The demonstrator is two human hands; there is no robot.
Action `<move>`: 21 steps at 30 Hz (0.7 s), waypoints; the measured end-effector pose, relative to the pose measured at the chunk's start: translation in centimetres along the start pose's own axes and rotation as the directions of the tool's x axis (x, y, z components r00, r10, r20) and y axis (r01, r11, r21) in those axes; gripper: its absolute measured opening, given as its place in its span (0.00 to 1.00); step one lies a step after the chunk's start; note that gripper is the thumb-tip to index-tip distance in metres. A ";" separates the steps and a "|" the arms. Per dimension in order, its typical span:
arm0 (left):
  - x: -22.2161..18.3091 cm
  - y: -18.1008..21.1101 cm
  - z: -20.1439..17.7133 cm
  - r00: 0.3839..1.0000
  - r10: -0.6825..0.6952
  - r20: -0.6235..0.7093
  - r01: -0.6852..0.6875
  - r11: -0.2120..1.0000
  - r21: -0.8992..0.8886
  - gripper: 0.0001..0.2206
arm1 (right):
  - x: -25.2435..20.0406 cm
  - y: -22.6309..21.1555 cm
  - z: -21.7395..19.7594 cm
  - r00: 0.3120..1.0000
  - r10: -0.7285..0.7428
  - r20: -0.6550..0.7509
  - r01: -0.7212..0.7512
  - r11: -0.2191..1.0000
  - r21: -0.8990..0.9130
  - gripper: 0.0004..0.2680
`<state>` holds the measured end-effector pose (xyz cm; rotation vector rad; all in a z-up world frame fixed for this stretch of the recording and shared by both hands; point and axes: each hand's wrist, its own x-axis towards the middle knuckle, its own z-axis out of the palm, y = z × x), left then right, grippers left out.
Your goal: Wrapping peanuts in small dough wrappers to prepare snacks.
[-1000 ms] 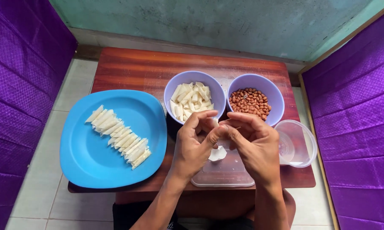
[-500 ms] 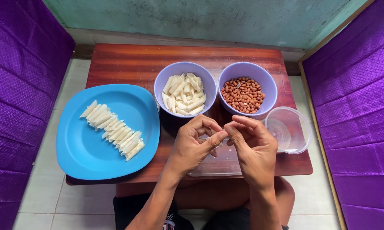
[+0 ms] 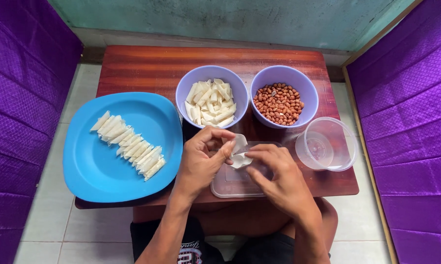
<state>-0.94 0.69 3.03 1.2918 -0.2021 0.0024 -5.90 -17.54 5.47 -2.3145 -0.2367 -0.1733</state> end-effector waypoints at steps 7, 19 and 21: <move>0.8 1.6 -1.7 0.994 0.047 -0.097 -0.041 0.997 0.058 0.05 | 1.0 -0.1 0.6 0.998 -0.029 -0.058 0.019 0.987 -0.160 0.03; -0.4 1.2 -1.9 0.989 0.072 -0.126 -0.042 0.974 0.224 0.06 | 5.3 -2.6 2.9 0.927 -0.127 -0.352 0.192 0.969 0.156 0.08; -0.5 1.3 -1.2 0.995 0.056 -0.082 -0.034 0.968 0.250 0.05 | 3.4 -1.7 3.3 0.992 0.060 -0.108 0.003 0.862 0.507 0.13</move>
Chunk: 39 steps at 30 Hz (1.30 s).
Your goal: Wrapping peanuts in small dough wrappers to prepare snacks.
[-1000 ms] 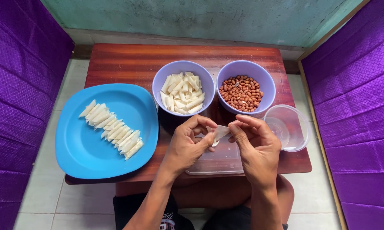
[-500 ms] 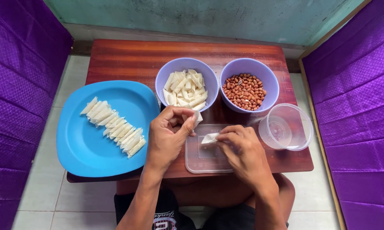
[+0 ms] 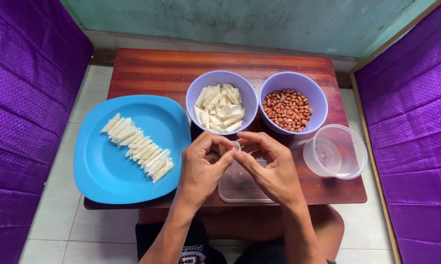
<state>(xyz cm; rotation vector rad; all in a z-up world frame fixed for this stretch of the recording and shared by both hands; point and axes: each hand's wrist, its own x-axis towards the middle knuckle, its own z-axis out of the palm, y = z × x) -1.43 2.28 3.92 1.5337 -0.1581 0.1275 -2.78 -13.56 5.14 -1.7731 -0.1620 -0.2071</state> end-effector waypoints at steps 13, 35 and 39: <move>-0.4 -2.2 2.3 0.977 -0.133 0.164 0.155 0.979 -0.132 0.13 | -3.6 2.9 -3.5 0.967 0.074 -0.244 -0.058 0.996 0.069 0.08; 0.3 -2.9 3.9 0.939 0.189 0.287 -0.223 0.970 0.093 0.08 | -4.1 5.1 -3.9 0.971 0.176 -0.159 -0.124 0.949 0.290 0.05; 1.0 -2.9 3.0 0.897 0.198 0.396 -0.214 0.977 -0.004 0.08 | -4.1 6.4 -4.1 0.959 0.220 -0.181 -0.150 0.931 0.333 0.05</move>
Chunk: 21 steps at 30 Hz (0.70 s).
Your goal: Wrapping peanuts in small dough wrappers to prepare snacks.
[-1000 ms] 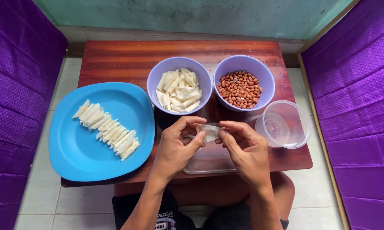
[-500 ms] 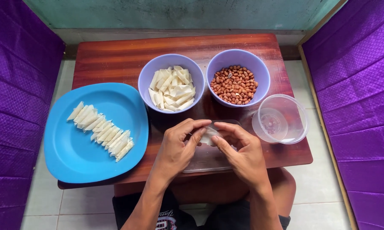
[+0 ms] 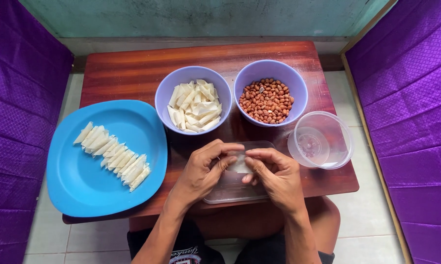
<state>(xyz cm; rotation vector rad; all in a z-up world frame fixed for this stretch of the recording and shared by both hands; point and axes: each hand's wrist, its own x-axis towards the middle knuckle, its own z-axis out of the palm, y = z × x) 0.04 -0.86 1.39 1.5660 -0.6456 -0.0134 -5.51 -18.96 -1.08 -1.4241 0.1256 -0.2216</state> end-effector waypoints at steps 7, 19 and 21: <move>-0.7 -1.7 -0.3 0.997 -0.065 0.037 0.068 0.993 -0.100 0.09 | 0.3 -0.1 0.0 0.999 -0.005 -0.035 0.004 0.999 -0.040 0.05; -0.8 -1.3 -0.6 0.985 -0.172 0.009 0.172 0.975 -0.144 0.10 | 0.2 -1.9 0.1 0.989 -0.051 0.136 0.065 0.992 -0.104 0.10; -0.8 -1.4 -0.5 0.986 -0.164 -0.014 0.159 0.970 -0.186 0.07 | 0.1 -2.0 0.4 0.998 -0.005 0.057 0.014 0.988 -0.155 0.08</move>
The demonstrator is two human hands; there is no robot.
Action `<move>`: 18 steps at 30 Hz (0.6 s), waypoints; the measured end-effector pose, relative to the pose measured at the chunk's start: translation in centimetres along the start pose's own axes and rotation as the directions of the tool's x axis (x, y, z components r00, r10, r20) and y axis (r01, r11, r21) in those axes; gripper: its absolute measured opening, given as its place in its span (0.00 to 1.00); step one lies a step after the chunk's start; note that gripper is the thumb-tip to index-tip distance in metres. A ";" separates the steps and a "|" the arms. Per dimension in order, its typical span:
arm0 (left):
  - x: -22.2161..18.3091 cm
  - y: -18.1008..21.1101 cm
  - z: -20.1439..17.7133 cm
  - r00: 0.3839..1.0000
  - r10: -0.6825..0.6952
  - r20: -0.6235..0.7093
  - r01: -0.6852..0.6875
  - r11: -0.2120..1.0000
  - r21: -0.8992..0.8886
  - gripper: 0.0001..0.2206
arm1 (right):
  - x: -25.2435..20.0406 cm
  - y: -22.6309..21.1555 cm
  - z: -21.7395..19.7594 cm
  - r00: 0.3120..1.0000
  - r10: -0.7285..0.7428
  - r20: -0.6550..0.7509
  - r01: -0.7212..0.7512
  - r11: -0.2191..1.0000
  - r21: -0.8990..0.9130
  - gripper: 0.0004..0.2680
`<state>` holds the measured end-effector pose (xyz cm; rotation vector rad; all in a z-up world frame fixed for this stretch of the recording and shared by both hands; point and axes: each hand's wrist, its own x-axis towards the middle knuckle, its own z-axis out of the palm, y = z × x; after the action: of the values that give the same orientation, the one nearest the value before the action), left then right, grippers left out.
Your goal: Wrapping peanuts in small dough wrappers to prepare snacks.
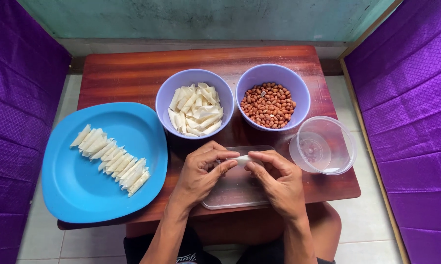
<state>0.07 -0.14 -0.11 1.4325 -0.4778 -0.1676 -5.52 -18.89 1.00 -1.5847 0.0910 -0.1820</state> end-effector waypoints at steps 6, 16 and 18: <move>0.0 -1.7 0.5 0.991 0.106 -0.086 -0.102 0.993 0.055 0.06 | 0.0 1.0 1.0 0.971 -0.227 -0.076 0.224 0.973 -0.053 0.04; -0.8 -1.2 0.7 0.995 0.009 -0.096 -0.013 0.999 -0.035 0.07 | -0.5 1.4 0.9 0.988 -0.140 -0.068 0.138 0.990 -0.043 0.06; -0.9 -1.0 0.7 0.996 0.001 -0.091 -0.005 0.999 -0.043 0.08 | -0.3 1.8 0.8 0.991 -0.114 -0.069 0.112 0.993 -0.038 0.05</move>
<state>-0.82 -0.59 -1.22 1.3902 -0.3995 -0.1091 -5.59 -18.09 -0.83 -1.6186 0.0597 -0.3270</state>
